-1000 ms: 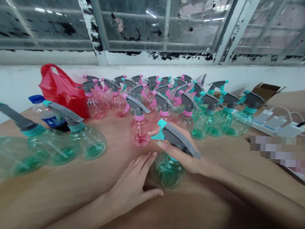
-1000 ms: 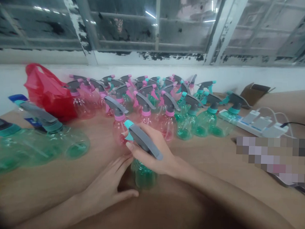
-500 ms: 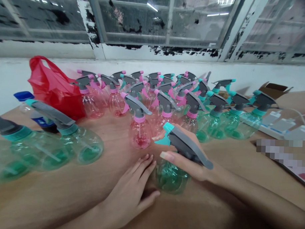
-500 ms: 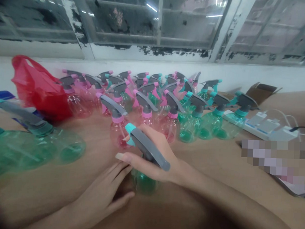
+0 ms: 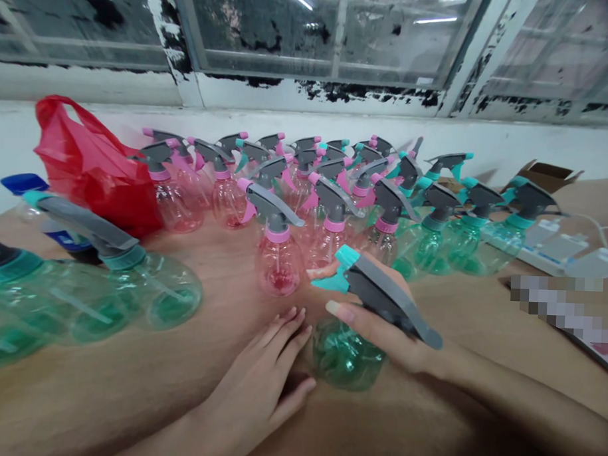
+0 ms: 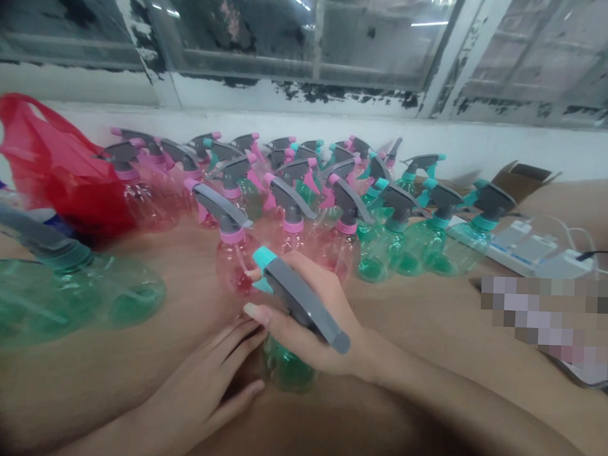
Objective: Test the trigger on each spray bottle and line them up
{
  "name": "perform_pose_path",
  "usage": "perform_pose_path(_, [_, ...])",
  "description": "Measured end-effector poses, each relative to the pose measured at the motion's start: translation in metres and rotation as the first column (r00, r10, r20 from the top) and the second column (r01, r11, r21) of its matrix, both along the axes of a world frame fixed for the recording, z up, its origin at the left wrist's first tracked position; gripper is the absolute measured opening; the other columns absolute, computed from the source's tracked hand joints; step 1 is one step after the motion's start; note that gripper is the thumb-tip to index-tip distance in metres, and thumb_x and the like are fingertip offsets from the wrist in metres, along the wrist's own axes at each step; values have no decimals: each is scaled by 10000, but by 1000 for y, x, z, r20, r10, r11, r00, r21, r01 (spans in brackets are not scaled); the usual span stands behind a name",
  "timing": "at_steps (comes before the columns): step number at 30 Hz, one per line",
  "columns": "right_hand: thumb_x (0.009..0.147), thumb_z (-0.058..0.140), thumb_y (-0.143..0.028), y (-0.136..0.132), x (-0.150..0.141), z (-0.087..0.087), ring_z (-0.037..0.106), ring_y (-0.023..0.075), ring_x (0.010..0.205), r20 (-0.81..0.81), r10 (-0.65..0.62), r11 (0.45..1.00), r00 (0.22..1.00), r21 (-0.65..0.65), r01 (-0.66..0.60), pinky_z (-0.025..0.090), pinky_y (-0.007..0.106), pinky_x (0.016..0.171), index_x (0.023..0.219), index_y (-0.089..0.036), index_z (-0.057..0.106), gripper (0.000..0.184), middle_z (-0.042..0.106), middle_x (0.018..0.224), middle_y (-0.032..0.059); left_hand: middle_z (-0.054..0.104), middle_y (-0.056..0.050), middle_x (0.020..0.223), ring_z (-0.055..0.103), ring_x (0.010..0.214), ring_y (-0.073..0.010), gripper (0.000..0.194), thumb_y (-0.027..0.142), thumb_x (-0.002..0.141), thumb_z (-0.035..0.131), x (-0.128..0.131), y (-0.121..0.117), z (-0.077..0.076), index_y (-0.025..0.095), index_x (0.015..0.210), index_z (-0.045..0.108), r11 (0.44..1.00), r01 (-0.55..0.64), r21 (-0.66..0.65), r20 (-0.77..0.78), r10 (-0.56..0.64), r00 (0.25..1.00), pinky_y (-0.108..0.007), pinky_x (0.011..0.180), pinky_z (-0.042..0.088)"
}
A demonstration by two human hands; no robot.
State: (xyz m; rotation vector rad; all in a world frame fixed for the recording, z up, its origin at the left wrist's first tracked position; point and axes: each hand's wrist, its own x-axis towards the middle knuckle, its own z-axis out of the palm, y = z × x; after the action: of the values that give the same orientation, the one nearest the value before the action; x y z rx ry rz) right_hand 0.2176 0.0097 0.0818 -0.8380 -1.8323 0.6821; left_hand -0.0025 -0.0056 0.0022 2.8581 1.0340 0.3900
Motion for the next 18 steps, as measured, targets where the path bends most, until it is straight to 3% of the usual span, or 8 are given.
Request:
perform_pose_path(6, [841, 619, -276, -3, -2, 4, 529, 140, 654, 30, -19, 1000, 999, 20, 18, 461, 298, 621, 1043, -275, 583, 204, 544, 779, -20, 459, -163, 1453, 432, 1330, -327, 531, 382, 934, 546, 3, 0, 4, 129, 1390, 452, 998, -7, -61, -1, 7, 1000, -504, 1056, 398])
perform_pose_path(14, [843, 632, -302, -3, -1, 3, 600, 216, 847, 18, -26, 1000, 1000, -6, 26, 473, 328, 637, 983, -273, 578, 153, 573, 786, 9, 465, -180, 1443, 444, 1316, -341, 512, 366, 933, 551, 3, 1, 5, 114, 1372, 474, 997, -6, -70, -17, 5, 1000, -524, 1034, 414])
perform_pose_path(18, [855, 627, -310, -3, -1, 2, 608, 230, 922, 15, -18, 1000, 1000, -4, 18, 481, 333, 656, 1048, -266, 583, 203, 623, 870, 27, 469, -167, 1442, 451, 1311, -332, 516, 382, 935, 549, 3, 0, 6, 132, 1380, 470, 998, -9, -55, -35, 7, 999, -506, 1045, 408])
